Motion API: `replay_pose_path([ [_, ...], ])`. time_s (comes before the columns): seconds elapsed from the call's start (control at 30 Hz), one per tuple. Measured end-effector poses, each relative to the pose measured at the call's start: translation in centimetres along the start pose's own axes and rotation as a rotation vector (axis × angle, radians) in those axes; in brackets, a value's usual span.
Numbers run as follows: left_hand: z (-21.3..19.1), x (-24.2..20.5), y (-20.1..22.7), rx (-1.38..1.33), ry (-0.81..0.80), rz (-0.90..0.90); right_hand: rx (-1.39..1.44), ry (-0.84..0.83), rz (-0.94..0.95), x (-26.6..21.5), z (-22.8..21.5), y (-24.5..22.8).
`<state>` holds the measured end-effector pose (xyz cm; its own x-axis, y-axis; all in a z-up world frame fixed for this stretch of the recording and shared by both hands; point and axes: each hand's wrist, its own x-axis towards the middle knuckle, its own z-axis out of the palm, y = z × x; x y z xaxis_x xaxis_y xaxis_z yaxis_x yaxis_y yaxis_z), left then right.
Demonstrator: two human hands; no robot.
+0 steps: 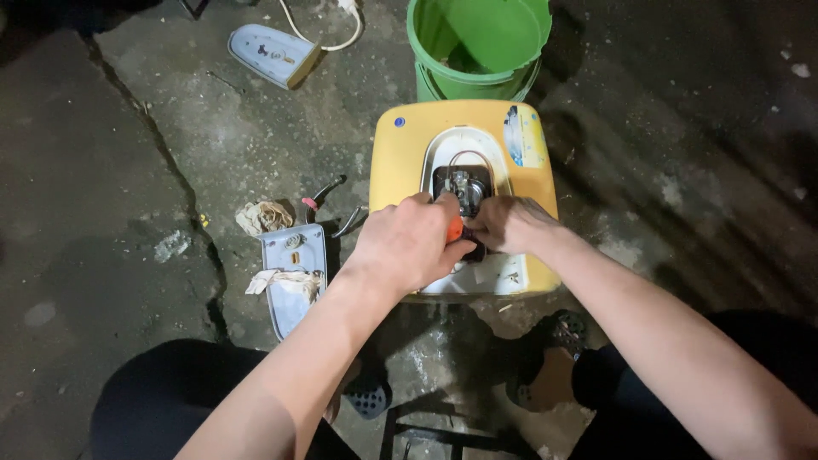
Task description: Disassembling and repairing the internal components of a yellow appliance using a screwdriver.
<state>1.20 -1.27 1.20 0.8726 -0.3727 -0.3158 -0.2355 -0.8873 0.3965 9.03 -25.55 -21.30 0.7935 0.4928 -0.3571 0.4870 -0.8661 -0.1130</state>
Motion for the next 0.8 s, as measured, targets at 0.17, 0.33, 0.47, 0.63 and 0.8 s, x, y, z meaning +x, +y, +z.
replay_pose_path([
  [0.17, 0.2, 0.0, -0.4, -0.016, -0.014, -0.032, 0.003, -0.230, 0.087, -1.9, -2.7, -1.6],
  [0.33, -0.1, -0.5, -0.3, 0.007, -0.024, -0.023, 0.085, -0.396, 0.163, -6.0, -10.0, -5.8],
  [0.47, 0.4, -0.1, -0.6, 0.027, -0.036, -0.006, 0.201, -0.385, 0.189, -8.6, -17.4, -8.6],
  [0.63, 0.5, 0.6, -0.9, 0.082, -0.068, -0.030, 0.248, -0.139, 0.115, -13.1, -22.5, -8.6],
  [0.8, 0.7, -0.5, -0.7, 0.044, 0.079, 0.035, 0.146, 0.145, 0.058, -13.9, -20.4, -8.1],
])
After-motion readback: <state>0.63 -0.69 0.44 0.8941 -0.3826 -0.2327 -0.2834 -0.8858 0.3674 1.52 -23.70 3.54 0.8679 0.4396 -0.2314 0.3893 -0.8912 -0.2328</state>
